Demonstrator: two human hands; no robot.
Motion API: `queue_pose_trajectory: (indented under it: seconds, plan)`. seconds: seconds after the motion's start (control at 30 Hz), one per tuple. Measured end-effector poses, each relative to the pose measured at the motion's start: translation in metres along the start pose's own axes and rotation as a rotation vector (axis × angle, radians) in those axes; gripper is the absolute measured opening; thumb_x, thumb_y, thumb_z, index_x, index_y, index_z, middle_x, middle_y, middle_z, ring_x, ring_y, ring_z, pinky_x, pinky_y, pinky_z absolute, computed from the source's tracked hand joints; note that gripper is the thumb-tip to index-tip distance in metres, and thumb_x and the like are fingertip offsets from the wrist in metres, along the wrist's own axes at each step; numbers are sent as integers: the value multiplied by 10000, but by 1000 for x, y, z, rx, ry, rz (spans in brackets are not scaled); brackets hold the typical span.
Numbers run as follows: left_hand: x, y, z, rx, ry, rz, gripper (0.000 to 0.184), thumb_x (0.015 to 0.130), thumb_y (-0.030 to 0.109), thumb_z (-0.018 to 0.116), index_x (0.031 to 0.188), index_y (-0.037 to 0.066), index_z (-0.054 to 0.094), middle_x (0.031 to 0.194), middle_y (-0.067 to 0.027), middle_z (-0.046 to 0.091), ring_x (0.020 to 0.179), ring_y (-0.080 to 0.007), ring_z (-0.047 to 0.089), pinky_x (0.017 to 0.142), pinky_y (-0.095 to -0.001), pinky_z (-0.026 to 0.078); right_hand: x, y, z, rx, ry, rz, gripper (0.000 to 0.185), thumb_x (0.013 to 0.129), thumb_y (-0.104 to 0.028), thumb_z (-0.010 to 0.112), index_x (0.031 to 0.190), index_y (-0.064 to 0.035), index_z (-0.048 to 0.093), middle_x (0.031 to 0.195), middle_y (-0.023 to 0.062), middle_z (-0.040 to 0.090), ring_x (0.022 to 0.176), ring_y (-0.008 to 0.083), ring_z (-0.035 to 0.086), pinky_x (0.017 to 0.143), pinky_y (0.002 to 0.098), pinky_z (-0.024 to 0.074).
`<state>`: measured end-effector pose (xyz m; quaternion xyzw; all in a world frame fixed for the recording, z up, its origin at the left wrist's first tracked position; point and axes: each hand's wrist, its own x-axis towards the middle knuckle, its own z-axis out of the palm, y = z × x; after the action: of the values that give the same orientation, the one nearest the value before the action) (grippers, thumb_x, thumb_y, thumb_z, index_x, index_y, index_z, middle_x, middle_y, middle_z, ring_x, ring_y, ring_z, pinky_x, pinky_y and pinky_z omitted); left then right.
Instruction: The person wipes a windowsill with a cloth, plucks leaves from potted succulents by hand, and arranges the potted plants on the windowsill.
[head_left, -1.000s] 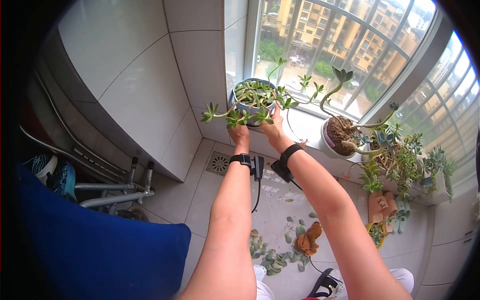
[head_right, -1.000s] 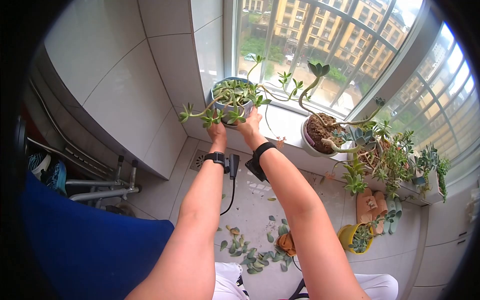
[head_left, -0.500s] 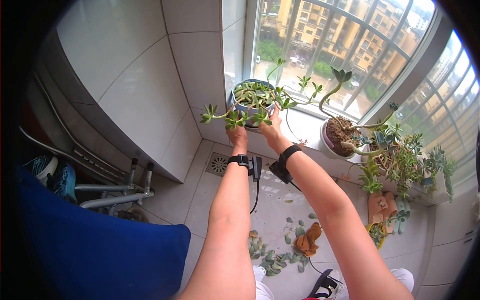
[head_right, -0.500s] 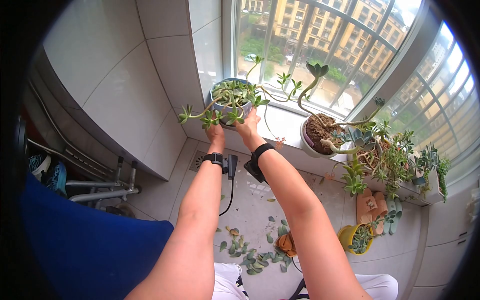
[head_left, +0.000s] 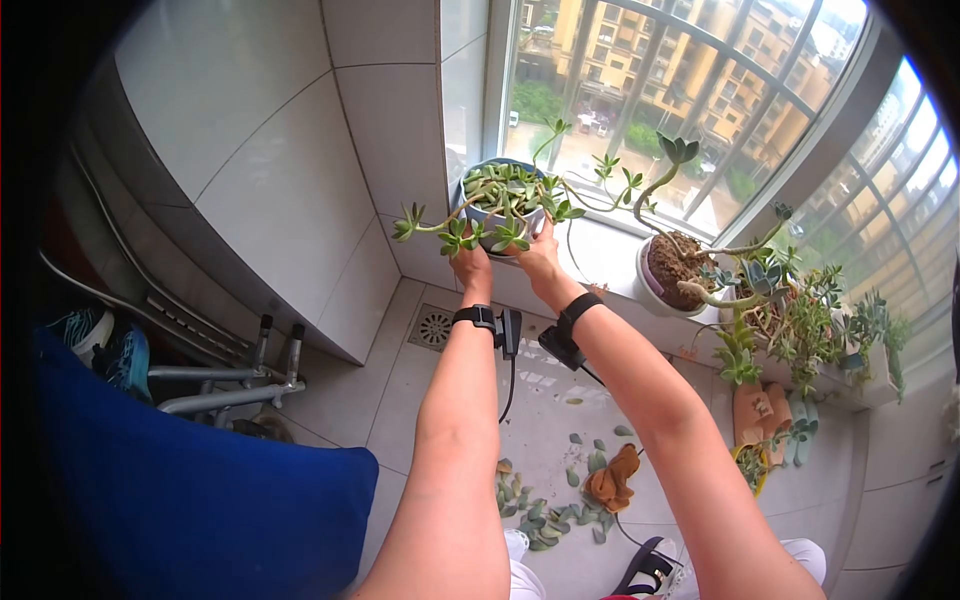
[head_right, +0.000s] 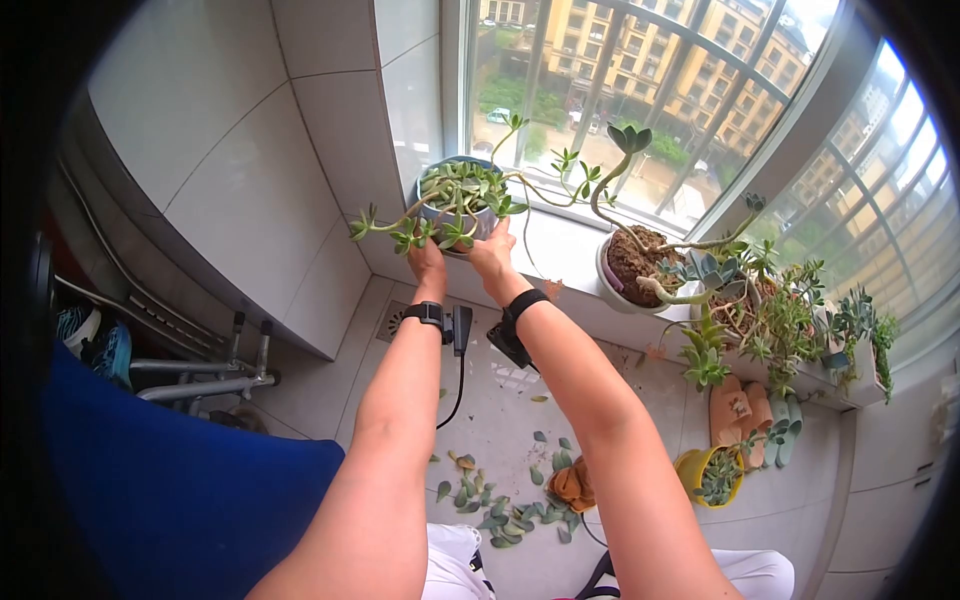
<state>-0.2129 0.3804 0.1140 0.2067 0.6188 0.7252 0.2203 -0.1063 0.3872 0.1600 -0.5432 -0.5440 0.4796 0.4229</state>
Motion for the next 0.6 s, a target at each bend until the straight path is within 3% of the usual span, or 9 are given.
queue_pose_trajectory:
  seconds: [0.1,0.17,0.23,0.5,0.6]
  plan:
    - [-1,3,-2,1,-31,4,616,953,549,483,1089,-25,662,1073,-277,658,1023,-458,589,859,-483,436,3,3,0,41,-6,31,1097,691,-155,862,1539,-173,166,1199,119,588,1006,197,606,785,351,523]
    - [1,2,-4,9,-60,1,628,959,555,467,1092,-29,655,1078,-280,655,1027,-465,583,859,-483,436,7,7,-2,71,-61,77,1158,667,-169,874,1544,-156,119,1345,196,364,1181,314,485,922,415,481]
    - [4,-2,-5,15,-83,22,636,964,556,451,1089,-34,650,1087,-285,651,1037,-467,579,865,-481,436,5,5,-3,78,-103,101,1186,657,-171,877,1547,-148,94,1418,234,251,1266,372,429,994,448,459]
    - [4,1,-5,24,-83,-22,677,964,588,417,1115,-31,645,1120,-288,645,1061,-447,588,886,-473,436,-9,-9,-8,116,-148,106,1118,677,-136,854,1534,-170,137,1406,233,291,1291,371,419,1021,448,445]
    - [3,9,-7,43,-132,-95,714,951,621,408,1194,-14,626,1188,-278,633,1112,-421,592,916,-470,431,-8,-12,-15,100,-222,130,1233,692,-152,847,1575,-205,-13,1395,214,322,1319,365,396,1039,435,434]
